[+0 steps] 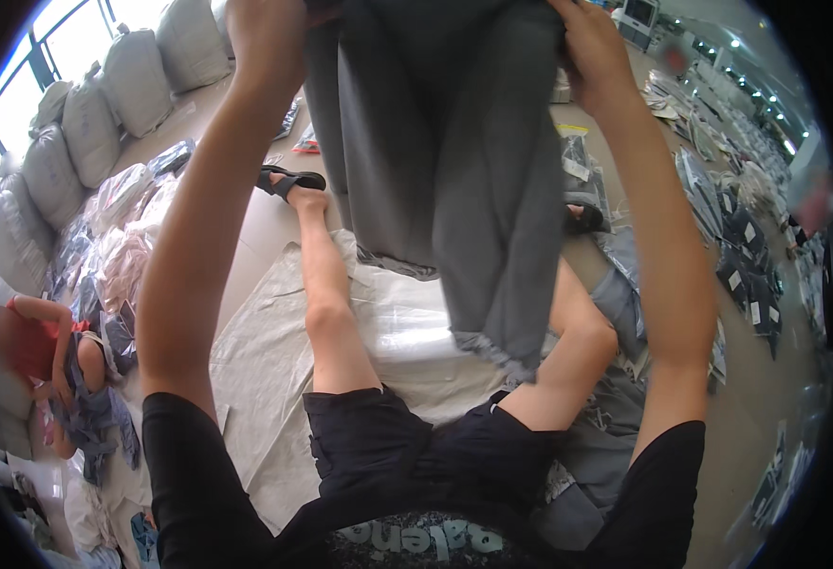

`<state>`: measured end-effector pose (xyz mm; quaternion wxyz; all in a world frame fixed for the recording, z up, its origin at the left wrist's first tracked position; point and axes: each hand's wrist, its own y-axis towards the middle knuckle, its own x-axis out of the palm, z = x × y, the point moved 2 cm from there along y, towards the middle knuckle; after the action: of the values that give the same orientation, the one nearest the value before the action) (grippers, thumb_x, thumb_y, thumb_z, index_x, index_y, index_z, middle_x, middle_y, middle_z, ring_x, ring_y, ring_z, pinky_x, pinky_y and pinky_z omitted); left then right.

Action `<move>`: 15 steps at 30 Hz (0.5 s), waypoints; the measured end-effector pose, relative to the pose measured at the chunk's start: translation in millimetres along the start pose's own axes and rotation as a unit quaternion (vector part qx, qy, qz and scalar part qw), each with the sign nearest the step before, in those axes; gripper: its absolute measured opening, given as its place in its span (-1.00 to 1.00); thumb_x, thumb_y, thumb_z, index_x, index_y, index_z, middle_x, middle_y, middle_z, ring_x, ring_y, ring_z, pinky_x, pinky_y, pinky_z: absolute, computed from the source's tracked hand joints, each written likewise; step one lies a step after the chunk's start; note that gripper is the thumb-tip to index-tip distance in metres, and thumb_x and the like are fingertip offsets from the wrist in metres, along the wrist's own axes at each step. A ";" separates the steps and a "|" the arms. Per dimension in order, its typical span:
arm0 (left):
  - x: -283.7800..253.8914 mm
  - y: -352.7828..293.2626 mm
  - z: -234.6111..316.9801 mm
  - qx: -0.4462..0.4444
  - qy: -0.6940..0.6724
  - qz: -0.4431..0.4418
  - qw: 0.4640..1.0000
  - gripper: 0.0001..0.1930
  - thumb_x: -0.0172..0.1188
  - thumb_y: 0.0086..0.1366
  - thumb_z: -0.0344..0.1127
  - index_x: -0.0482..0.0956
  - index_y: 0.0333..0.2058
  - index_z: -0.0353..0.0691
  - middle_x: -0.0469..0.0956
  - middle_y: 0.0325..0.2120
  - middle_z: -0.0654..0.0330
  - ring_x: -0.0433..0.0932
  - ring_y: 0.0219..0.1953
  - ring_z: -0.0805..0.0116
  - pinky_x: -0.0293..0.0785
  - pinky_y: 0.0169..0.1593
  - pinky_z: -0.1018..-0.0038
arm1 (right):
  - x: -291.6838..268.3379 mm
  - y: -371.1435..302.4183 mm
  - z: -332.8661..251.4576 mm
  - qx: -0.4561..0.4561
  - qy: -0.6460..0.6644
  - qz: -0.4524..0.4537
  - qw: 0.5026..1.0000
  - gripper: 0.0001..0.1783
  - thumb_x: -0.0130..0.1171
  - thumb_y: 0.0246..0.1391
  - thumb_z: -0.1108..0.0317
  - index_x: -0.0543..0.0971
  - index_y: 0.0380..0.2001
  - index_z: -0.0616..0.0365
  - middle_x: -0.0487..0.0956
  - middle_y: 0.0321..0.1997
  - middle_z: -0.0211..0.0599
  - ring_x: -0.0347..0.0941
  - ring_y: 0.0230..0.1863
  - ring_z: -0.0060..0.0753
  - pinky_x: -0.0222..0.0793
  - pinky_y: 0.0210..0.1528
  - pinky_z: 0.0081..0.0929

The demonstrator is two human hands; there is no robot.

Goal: The person sits on the floor and repeatedly folds gray pants, places them into clear plastic bags, and stacks the packaged items. The person handles the pants one at a time, smoothing and folding them before bagging.

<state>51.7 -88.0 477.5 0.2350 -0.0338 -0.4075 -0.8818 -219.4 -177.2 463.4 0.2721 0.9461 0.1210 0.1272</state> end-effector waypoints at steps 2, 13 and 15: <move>18.7 -33.7 20.3 0.009 0.019 0.010 1.000 -0.58 0.28 0.47 -0.19 0.46 0.11 -0.36 0.65 -0.21 0.06 0.69 -0.20 0.33 0.67 -0.15 0.42 | 12.1 -17.4 1.4 -0.040 0.080 0.002 0.996 -0.67 0.06 0.49 0.24 0.62 0.09 0.23 0.73 -0.06 -0.24 0.69 -0.16 -0.42 0.63 -0.10 -0.41; 62.5 -128.8 -25.2 0.261 -0.003 -0.009 0.965 -0.24 0.42 0.22 -0.68 0.18 0.29 -0.24 0.44 0.12 -0.05 0.56 0.12 0.26 0.53 0.17 0.40 | 9.1 -82.1 15.8 -0.090 0.179 -0.128 0.971 -0.64 0.02 0.51 0.28 0.57 0.23 0.15 0.68 0.16 -0.27 0.59 0.18 -0.38 0.52 0.23 -0.30; 66.5 -134.4 -26.8 0.258 -0.052 0.010 0.965 -0.26 0.37 0.23 -0.72 0.19 0.29 -0.24 0.47 0.09 0.00 0.56 0.11 0.28 0.51 0.17 0.42 | -19.2 -85.0 49.9 -0.200 0.185 -0.094 0.958 -0.30 0.21 0.39 0.01 0.36 0.42 0.16 0.69 0.15 -0.26 0.58 0.19 -0.49 0.43 0.29 -0.46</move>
<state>-63.2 -58.5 381.9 0.2235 -0.0217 -0.6324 -0.7414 -235.7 -137.1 372.7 0.4392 0.8167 0.2293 0.2959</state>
